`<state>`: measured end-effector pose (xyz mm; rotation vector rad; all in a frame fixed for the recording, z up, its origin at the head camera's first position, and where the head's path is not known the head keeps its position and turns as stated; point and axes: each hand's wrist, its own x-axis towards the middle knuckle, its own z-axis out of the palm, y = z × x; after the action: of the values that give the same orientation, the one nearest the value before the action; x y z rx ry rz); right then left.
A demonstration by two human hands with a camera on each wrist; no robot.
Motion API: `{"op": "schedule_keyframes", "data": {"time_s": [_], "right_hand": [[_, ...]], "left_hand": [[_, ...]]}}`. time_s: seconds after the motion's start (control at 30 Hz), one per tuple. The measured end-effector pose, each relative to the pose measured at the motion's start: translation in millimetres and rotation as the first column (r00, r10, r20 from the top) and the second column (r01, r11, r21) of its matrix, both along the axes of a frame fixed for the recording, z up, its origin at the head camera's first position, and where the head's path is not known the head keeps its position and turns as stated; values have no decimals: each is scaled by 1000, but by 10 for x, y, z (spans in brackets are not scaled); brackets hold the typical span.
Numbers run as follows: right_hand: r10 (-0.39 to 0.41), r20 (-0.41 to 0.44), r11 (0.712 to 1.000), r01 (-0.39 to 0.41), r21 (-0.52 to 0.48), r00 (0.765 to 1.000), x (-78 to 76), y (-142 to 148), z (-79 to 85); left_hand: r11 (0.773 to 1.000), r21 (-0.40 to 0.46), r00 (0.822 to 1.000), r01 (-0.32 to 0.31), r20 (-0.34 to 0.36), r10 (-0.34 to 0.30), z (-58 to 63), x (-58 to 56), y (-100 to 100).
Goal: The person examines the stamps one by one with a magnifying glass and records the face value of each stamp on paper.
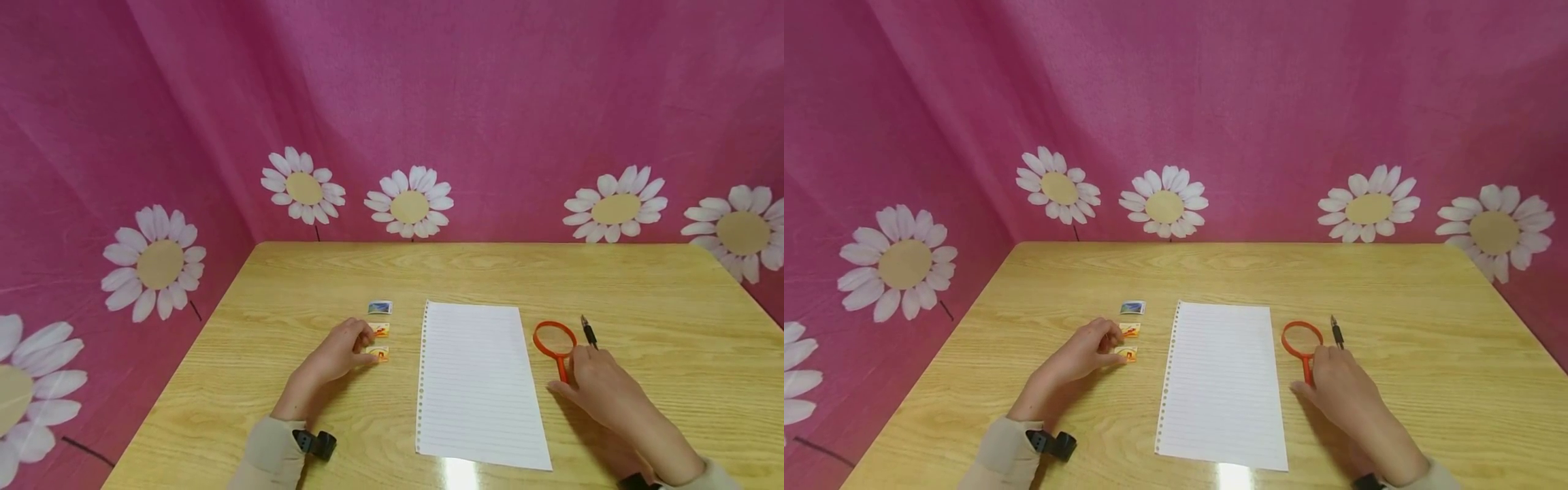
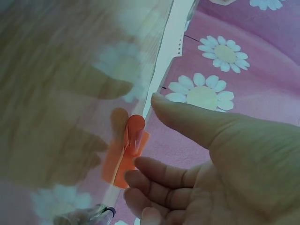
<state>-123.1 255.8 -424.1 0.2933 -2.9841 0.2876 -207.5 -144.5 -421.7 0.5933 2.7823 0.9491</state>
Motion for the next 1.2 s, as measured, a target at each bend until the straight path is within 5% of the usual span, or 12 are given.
{"op": "schedule_keyframes", "data": {"time_s": [0.4, 1.2], "right_hand": [[-2, 70, 1000, 3, -20, 998, -12, 35, -38], [10, 127, 995, 2, -95, 992, -67, 14, -70]], "left_hand": [[997, -50, 998, 63, -24, -64, -11, -8, -36], [997, -56, 998, 56, -15, -57, -22, -15, -33]]}}
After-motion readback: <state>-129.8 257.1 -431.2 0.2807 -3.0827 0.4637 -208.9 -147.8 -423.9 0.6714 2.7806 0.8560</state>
